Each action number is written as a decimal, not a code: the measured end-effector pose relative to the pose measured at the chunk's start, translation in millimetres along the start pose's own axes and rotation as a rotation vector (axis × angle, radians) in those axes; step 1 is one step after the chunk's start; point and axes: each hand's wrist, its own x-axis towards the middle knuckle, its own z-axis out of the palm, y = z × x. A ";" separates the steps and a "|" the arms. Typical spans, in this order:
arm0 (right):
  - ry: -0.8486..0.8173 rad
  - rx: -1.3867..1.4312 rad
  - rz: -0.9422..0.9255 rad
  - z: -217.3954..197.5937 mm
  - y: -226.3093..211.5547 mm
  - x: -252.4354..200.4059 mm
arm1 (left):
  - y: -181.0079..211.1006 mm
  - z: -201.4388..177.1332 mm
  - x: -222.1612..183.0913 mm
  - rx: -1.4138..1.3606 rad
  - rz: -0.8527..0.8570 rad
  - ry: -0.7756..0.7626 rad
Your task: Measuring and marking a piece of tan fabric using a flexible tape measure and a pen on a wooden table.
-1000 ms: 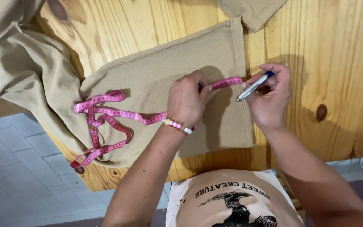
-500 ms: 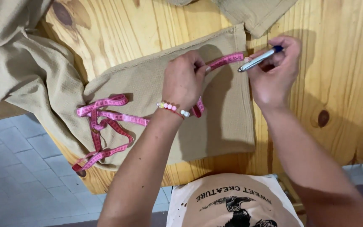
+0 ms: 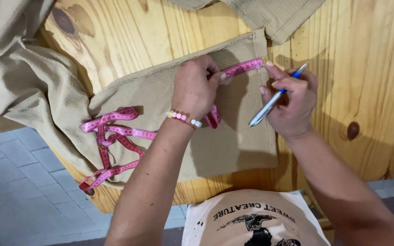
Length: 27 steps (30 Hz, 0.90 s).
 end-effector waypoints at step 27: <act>-0.180 -0.179 0.030 -6.1 -12.1 -5.6 | 8.1 -2.8 -1.7 0.037 -0.045 0.020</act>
